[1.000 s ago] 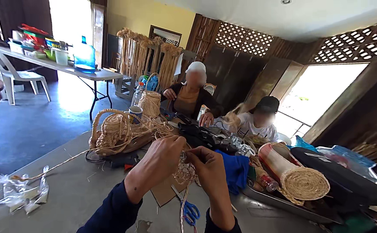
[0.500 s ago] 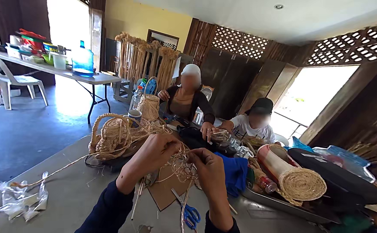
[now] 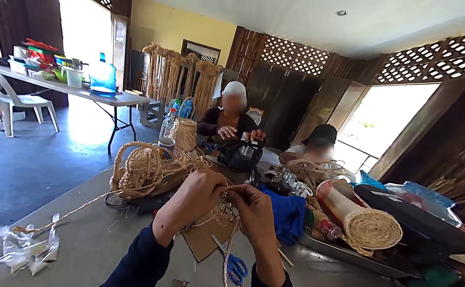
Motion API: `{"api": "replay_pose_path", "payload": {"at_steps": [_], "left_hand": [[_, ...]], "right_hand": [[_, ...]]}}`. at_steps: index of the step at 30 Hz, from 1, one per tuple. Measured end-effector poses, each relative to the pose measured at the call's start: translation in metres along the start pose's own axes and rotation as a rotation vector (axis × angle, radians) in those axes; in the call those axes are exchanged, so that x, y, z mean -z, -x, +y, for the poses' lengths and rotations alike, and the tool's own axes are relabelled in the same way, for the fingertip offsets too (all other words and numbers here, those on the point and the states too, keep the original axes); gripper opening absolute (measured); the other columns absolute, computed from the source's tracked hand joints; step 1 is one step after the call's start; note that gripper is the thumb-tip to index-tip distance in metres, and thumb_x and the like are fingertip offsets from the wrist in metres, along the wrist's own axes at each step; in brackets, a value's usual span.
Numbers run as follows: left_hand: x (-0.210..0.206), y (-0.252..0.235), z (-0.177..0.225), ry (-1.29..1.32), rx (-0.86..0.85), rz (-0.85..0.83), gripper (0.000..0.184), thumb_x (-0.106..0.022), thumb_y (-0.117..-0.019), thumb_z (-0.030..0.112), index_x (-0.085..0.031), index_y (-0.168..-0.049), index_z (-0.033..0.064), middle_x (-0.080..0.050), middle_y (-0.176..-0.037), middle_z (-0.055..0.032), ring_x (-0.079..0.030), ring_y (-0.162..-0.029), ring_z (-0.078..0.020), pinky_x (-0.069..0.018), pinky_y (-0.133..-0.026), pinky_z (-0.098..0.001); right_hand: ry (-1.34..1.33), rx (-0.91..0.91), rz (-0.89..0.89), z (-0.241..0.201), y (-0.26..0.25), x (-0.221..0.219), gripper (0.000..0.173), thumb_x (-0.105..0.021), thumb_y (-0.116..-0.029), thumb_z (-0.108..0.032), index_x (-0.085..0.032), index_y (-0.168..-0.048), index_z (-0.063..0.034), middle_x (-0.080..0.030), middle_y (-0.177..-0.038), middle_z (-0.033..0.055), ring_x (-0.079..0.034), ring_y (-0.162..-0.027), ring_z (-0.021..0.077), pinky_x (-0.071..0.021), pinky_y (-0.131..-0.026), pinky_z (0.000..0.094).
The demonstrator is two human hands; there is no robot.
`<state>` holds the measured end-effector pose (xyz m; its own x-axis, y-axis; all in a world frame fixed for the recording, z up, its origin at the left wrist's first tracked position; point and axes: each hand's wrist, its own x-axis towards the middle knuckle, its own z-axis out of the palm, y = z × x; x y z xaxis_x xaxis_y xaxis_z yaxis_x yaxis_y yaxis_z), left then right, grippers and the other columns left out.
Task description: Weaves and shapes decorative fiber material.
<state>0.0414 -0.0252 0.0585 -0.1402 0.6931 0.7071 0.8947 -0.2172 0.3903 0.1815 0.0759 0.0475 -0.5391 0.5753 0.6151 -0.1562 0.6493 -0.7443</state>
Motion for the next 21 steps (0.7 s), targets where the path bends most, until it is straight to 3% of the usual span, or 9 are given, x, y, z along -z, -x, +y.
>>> {"api": "replay_pose_path", "payload": {"at_steps": [2, 4, 6, 9, 17, 21], "left_hand": [[0.001, 0.001, 0.000, -0.001, -0.007, 0.011, 0.017, -0.058, -0.0989, 0.008, -0.073, -0.096, 0.0018, -0.070, -0.080, -0.0090, -0.067, -0.071, -0.0176, -0.0551, -0.070, -0.0364], [0.002, 0.000, 0.001, 0.000, 0.001, 0.005, 0.017, -0.057, -0.0999, 0.008, -0.073, -0.098, 0.0015, -0.071, -0.082, -0.0095, -0.067, -0.073, -0.0188, -0.0556, -0.071, -0.0379], [0.001, 0.000, 0.002, -0.001, 0.001, 0.004, 0.018, -0.057, -0.1002, 0.009, -0.073, -0.098, 0.0013, -0.071, -0.083, -0.0100, -0.069, -0.074, -0.0196, -0.0563, -0.072, -0.0387], [-0.001, 0.001, 0.003, -0.022, -0.017, 0.011, 0.018, -0.056, -0.1000, 0.009, -0.073, -0.098, 0.0018, -0.071, -0.081, -0.0098, -0.070, -0.074, -0.0203, -0.0570, -0.071, -0.0398], [-0.016, 0.004, 0.017, -0.235, -0.076, 0.150, 0.013, -0.058, -0.0959, 0.007, -0.069, -0.092, 0.0026, -0.064, -0.067, -0.0109, -0.068, -0.061, -0.0289, -0.0536, -0.055, -0.0475], [-0.027, 0.004, 0.019, -0.325, -0.083, 0.293, 0.014, -0.058, -0.0931, 0.009, -0.068, -0.087, 0.0030, -0.061, -0.062, -0.0100, -0.064, -0.053, -0.0278, -0.0503, -0.047, -0.0440]], "right_hand": [[-0.066, -0.040, -0.012, -0.002, 0.000, 0.003, 0.024, -0.050, -0.0972, -0.002, -0.074, -0.096, -0.0017, -0.071, -0.078, -0.0019, -0.060, -0.062, -0.0014, -0.0466, -0.056, 0.0153], [-0.083, -0.056, -0.010, -0.003, 0.000, 0.005, 0.030, -0.045, -0.0964, -0.002, -0.074, -0.094, -0.0020, -0.070, -0.076, -0.0029, -0.054, -0.057, -0.0028, -0.0401, -0.051, 0.0148], [-0.071, -0.045, -0.005, -0.004, 0.000, 0.004, 0.020, -0.054, -0.0974, -0.004, -0.074, -0.092, -0.0027, -0.069, -0.074, -0.0038, -0.055, -0.058, -0.0026, -0.0426, -0.053, 0.0145], [-0.022, -0.009, 0.007, -0.001, 0.001, 0.002, 0.008, -0.068, -0.0912, -0.010, -0.074, -0.090, -0.0051, -0.070, -0.074, -0.0031, -0.064, -0.064, -0.0005, -0.0520, -0.059, 0.0160], [-0.055, 0.128, 0.086, 0.009, -0.001, -0.003, 0.008, -0.065, -0.0855, -0.005, -0.073, -0.083, -0.0055, -0.069, -0.071, -0.0047, -0.062, -0.060, -0.0026, -0.0508, -0.056, 0.0148], [-0.080, 0.129, 0.093, 0.011, -0.001, -0.003, 0.007, -0.064, -0.0842, -0.005, -0.070, -0.080, -0.0065, -0.067, -0.069, -0.0055, -0.061, -0.058, -0.0019, -0.0506, -0.055, 0.0152]]}}
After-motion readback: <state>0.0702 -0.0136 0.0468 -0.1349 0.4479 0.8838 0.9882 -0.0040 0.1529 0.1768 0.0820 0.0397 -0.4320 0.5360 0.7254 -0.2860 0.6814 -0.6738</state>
